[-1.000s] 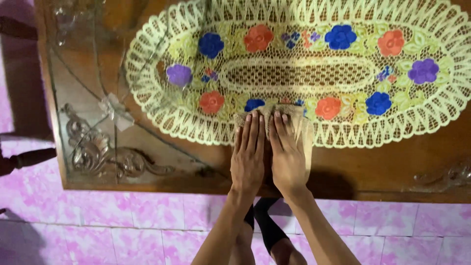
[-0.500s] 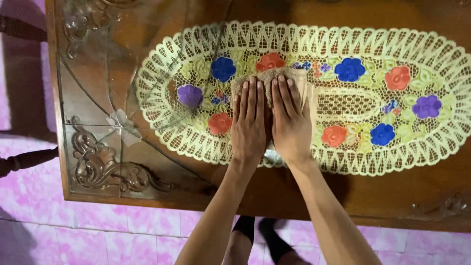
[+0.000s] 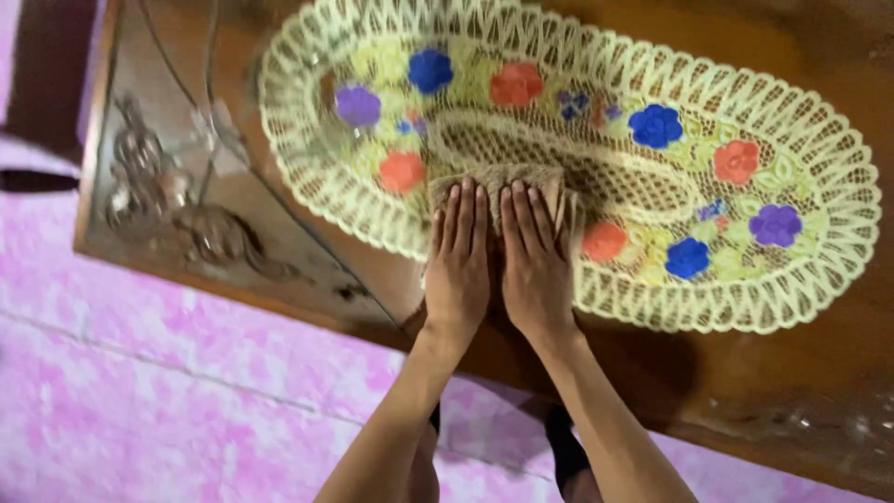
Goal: The person wipes the surface of a wooden table with a glass top using a cloth. They move the cloth across the glass and around a decorative doily, cleaning the table systematically.
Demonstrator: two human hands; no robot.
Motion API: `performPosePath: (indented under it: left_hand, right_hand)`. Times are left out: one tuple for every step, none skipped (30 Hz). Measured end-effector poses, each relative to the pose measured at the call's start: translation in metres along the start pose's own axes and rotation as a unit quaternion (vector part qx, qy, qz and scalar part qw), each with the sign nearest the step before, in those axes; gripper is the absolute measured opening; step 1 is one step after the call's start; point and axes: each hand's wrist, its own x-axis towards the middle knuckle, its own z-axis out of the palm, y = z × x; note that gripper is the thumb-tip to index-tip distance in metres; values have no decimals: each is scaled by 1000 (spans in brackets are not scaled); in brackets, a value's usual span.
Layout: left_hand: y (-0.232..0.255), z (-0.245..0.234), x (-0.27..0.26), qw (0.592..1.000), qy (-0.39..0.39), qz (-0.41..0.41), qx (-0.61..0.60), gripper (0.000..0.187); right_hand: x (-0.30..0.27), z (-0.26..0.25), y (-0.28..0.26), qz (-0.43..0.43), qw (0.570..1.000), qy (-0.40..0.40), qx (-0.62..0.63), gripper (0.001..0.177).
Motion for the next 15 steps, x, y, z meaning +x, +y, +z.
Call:
performPosePath:
  left_hand:
    - [5, 3, -15, 1000, -5, -6, -4, 73]
    - [11, 6, -30, 999, 4, -10, -35, 68]
    - [17, 10, -41, 998, 20, -19, -65, 64]
    - [28, 11, -58, 997, 21, -31, -66, 64]
    - [39, 11, -74, 995, 23, -43, -90, 62]
    - [50, 11, -90, 992, 26, -56, -114, 61]
    - [59, 13, -100, 991, 28, -62, -117, 61]
    - [67, 16, -109, 991, 38, -76, -107, 60]
    - [75, 17, -120, 990, 43, -92, -98, 59]
    - [78, 21, -114, 989, 42, -101, -102, 59]
    - [79, 24, -111, 985, 51, -115, -115, 58]
    - [79, 28, -108, 982, 61, -129, -127, 57]
    - [77, 27, -100, 981, 61, -139, -123, 57]
    - [74, 27, -91, 980, 79, -136, -122, 57]
    - [75, 26, -89, 979, 90, -133, -126, 57]
  right_hand:
    - [-13, -5, -1, -4, 1000, -8, 0, 73]
    - [-25, -9, -3, -16, 1000, 9, 0, 65]
    - [-32, -13, -2, -34, 999, 29, 1, 58]
    - [-49, -19, -8, -45, 999, 25, 2, 58]
    - [-65, -26, -14, -25, 993, 0, -112, 57]
    - [-80, -32, -21, -6, 974, -23, -225, 56]
    - [-87, -42, -15, -13, 973, -22, -228, 56]
    - [-92, -52, -10, 14, 998, -40, 40, 55]
    - [-98, -63, -7, 42, 949, -62, 305, 53]
    - [-97, -53, 3, 37, 950, -70, 303, 53]
    - [-97, -41, 11, -33, 983, -51, 172, 54]
    - [-96, -29, 18, -105, 993, -29, 39, 55]
    - [-87, -26, 10, -114, 992, -32, 44, 55]
    - [-78, -22, 2, -92, 985, -8, -144, 53]
    - [-77, -21, -6, -65, 942, 11, -329, 52]
